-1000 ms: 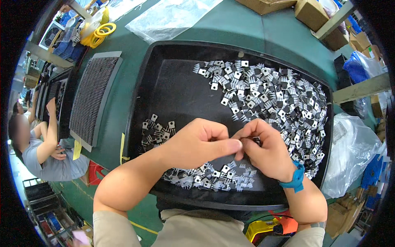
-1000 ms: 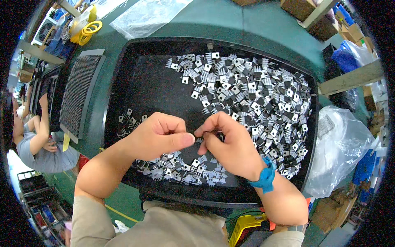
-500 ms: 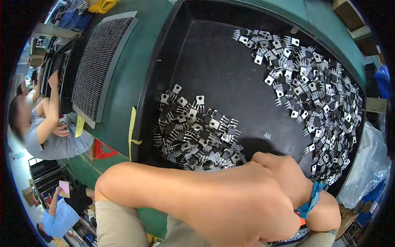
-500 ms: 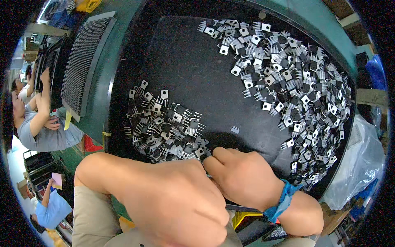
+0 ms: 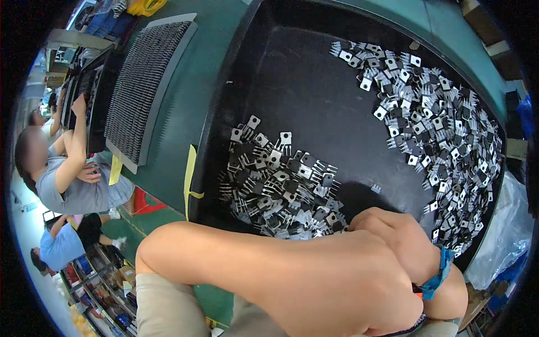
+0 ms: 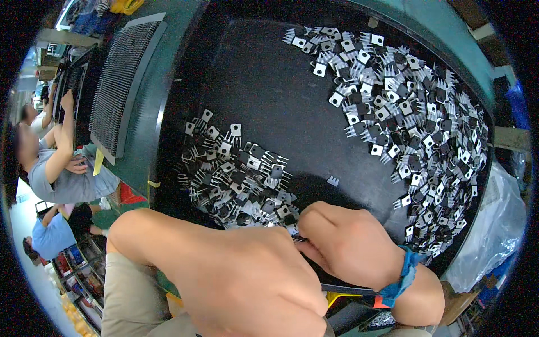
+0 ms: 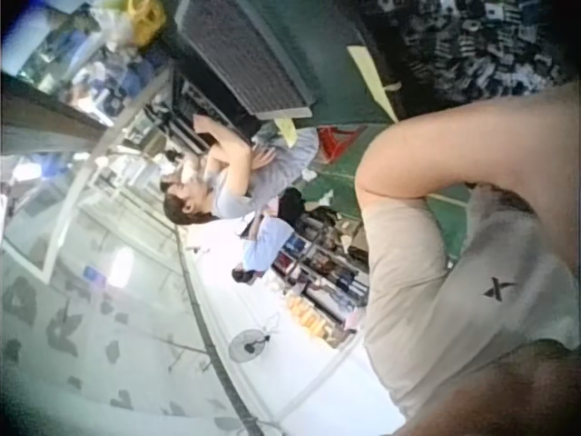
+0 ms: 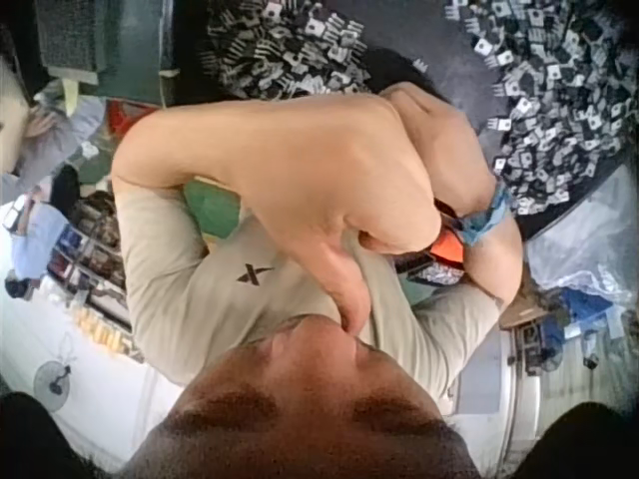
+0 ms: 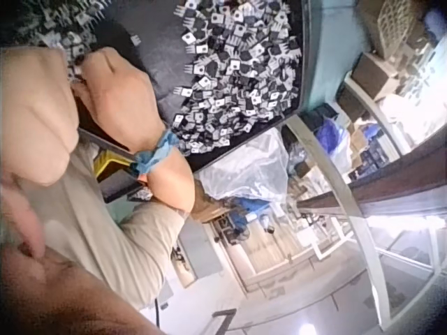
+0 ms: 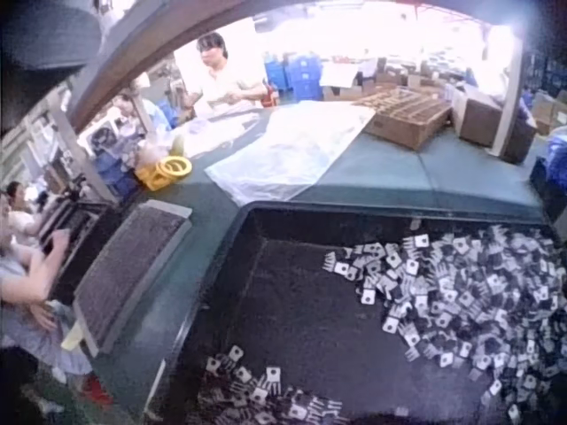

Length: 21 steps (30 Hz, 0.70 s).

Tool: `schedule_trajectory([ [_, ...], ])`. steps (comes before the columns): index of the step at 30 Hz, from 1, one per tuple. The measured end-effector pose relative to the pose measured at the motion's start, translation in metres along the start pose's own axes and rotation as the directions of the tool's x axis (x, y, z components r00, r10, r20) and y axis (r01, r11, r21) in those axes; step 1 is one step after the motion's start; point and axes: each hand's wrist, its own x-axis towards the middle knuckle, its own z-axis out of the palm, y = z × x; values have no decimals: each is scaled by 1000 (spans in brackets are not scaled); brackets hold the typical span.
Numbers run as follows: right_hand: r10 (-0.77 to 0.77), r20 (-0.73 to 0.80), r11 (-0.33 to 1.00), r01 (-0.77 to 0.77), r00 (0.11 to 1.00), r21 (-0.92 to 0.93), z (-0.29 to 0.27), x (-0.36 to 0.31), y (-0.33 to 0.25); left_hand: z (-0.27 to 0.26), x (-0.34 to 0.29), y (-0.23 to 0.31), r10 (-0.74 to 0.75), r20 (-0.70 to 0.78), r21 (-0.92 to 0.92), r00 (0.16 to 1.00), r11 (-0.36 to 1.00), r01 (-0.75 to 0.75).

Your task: The person repeatedly picks up small black electronic components from a black tray and attaches a small white plastic piece to them by hand. The person handles the components one at a time, performing a repetitive assembly action throughout the clip.

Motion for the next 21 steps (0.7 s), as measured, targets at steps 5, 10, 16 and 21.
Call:
schedule_trajectory([
  [5,86,-104,992,-75,991,105,-11,-9,-3,-5,4,0,-72,67,-140,995,987,81],
  [10,113,-359,986,-60,926,157,-27,-13,-6,-23,3,-20,-293,-114,-34,949,956,291],
  [16,348,-696,928,-124,628,352,-28,-17,-1,-32,9,-35,-707,-105,-561,699,623,546],
  [21,260,-690,950,-51,675,308,-30,-21,-7,-30,17,-37,-672,-191,-510,715,691,512],
])
